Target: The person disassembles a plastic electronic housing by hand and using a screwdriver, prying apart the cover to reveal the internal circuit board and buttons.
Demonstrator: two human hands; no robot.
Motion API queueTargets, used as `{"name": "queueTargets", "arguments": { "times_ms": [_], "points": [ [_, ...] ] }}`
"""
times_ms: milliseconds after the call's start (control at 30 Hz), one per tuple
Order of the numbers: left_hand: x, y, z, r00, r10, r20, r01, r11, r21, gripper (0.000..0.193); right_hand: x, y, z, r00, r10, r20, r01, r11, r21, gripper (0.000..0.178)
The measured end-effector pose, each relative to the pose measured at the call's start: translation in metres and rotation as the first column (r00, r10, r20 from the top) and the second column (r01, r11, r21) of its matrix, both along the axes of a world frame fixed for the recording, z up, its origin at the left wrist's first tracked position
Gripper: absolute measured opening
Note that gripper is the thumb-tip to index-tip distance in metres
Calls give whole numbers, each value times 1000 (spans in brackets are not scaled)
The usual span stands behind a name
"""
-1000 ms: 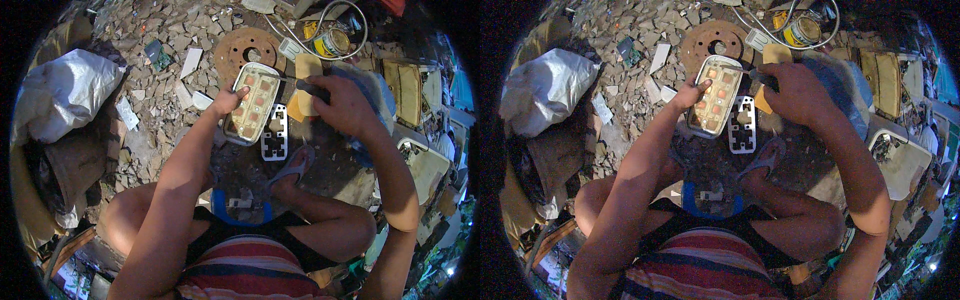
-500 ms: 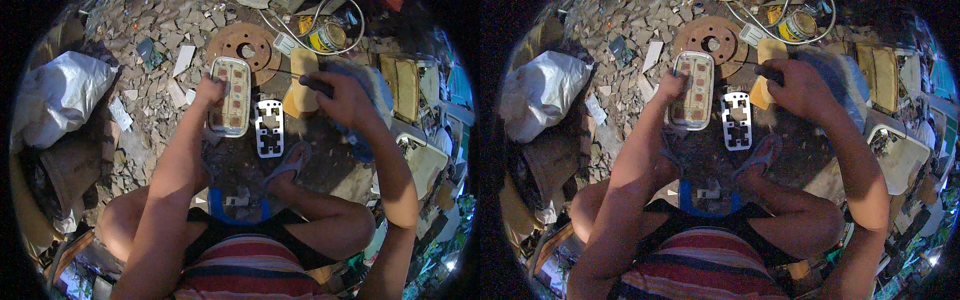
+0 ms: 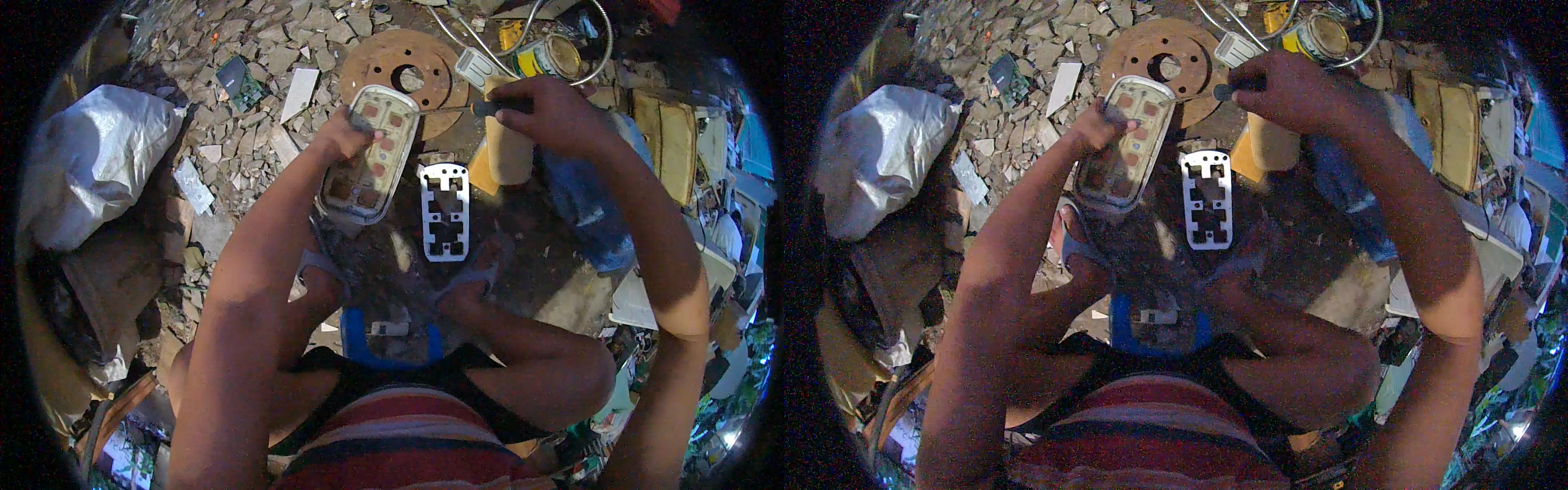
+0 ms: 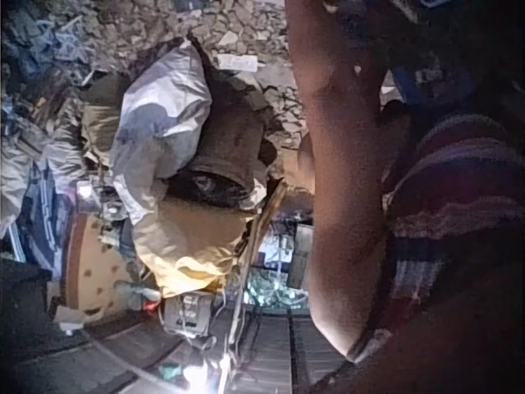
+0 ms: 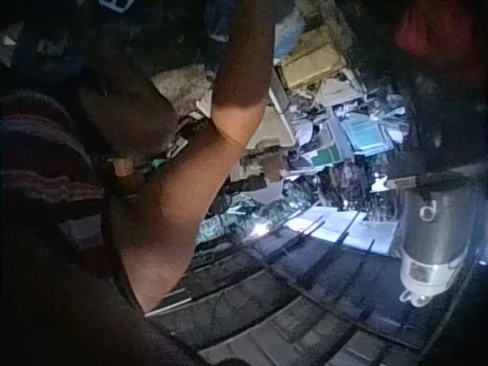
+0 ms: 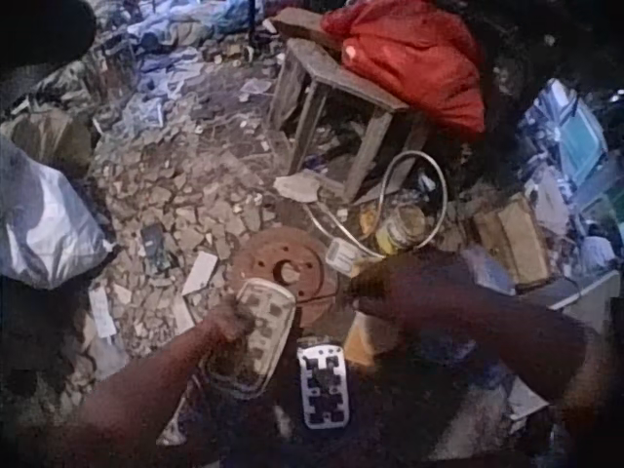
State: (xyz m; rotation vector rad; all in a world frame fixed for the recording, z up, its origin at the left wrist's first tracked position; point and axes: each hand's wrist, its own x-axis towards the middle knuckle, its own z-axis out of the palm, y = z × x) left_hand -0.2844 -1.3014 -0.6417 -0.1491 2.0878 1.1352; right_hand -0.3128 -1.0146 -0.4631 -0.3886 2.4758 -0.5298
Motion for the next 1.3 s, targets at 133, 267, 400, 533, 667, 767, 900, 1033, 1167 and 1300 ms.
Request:
{"name": "queueTargets", "arguments": {
  "times_ms": [133, 267, 400, 533, 667, 767, 900, 1033, 1167, 1300],
  "points": [
    [-8, 7, -7, 997, -50, -67, 49, 999, -19, 77, -23, -2, -8, 986, 159, -53, -157, 986, 55, 35],
    [-20, -21, -38, 984, -153, -94, 149, 988, -47, 73, -41, -15, 13, 983, 129, 130, -138, 988, 64, 33],
    [-31, -8, -14, 966, -260, -15, 254, 954, -156, 80, -42, -4, 3, 984, 166, 67, -171, 982, 77, 31],
    [-28, 7, -2, 964, -265, 24, 263, 940, -217, 81, -42, 8, -12, 979, 200, 34, -200, 979, 22, 32],
    [-26, 6, 7, 973, -219, 80, 231, 949, -215, 79, -45, 6, -15, 971, 241, -4, -241, 970, 16, 33],
    [-26, 8, 9, 971, -229, 67, 238, 945, -224, 80, -48, -1, -10, 984, 173, 49, -177, 981, 83, 31],
    [-24, 5, 4, 967, -255, 27, 252, 925, -286, 82, -74, -28, -2, 953, 135, 272, -168, 980, 103, 31],
    [-25, 5, -4, 967, -252, 21, 249, 934, -256, 87, -91, -38, -1, 865, 53, 499, -179, 961, 209, 30],
    [-23, -1, -16, 969, -244, 47, 248, 948, -200, 90, -74, -35, -20, 844, 534, 48, -533, 824, 192, 31],
    [-21, 4, -26, 972, -232, -43, 215, 944, -251, 78, -77, -54, -1, 887, 389, 248, -442, 870, 220, 33]
  ]
}}
